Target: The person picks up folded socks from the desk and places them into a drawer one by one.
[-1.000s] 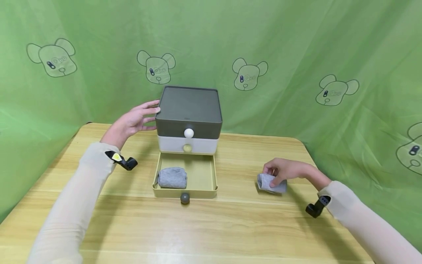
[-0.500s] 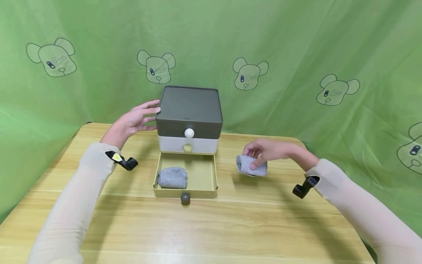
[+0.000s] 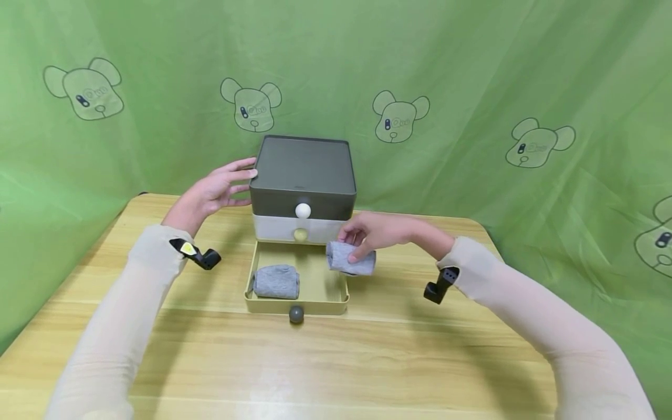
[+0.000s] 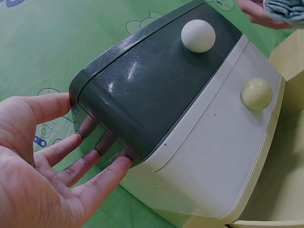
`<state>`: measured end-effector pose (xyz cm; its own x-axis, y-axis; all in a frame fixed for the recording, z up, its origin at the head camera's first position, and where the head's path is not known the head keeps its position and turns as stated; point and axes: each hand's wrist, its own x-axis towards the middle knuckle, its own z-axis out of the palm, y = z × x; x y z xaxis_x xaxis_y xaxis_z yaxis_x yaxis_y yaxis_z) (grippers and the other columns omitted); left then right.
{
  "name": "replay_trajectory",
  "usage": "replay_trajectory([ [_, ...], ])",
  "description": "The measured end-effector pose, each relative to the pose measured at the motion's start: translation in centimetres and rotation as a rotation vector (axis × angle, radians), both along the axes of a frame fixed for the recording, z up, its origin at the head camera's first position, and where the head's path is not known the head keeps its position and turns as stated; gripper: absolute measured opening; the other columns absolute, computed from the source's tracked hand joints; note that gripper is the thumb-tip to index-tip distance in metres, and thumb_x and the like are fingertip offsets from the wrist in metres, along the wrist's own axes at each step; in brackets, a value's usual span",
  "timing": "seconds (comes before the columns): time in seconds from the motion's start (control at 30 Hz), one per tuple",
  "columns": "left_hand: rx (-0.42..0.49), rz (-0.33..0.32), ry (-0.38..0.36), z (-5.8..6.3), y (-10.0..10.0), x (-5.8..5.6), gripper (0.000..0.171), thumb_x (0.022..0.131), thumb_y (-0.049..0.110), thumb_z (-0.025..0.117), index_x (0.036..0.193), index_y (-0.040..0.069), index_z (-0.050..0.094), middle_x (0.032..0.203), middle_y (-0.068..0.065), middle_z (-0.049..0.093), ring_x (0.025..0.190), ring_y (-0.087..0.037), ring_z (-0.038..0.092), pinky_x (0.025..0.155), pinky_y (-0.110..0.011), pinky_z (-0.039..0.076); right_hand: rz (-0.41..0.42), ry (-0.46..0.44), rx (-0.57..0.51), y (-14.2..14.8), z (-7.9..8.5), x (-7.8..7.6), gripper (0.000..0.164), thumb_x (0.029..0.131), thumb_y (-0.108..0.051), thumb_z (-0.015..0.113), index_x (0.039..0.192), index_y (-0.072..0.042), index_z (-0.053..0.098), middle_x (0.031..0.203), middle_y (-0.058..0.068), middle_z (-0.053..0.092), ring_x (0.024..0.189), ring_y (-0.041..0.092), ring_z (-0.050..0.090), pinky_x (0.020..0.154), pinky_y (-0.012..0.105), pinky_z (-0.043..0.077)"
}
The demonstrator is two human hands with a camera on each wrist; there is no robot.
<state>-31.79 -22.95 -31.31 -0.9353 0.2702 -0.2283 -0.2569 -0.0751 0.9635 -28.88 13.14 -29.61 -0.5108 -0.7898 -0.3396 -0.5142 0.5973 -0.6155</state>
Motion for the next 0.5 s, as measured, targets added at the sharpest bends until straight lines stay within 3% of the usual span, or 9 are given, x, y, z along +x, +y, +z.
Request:
replay_trajectory([
  [0.5, 0.000, -0.001, 0.001, 0.0, 0.0, -0.1, 0.067, 0.106, 0.022, 0.055, 0.163, 0.025, 0.022, 0.148, 0.001, 0.044, 0.156, -0.033, 0.023, 0.126, -0.056, 0.026, 0.031, -0.073, 0.011, -4.6, -3.3, 0.0, 0.023, 0.088, -0.002, 0.077, 0.108, 0.000, 0.067, 0.097, 0.006, 0.066, 0.090, 0.012, 0.060, 0.080, 0.021, 0.052],
])
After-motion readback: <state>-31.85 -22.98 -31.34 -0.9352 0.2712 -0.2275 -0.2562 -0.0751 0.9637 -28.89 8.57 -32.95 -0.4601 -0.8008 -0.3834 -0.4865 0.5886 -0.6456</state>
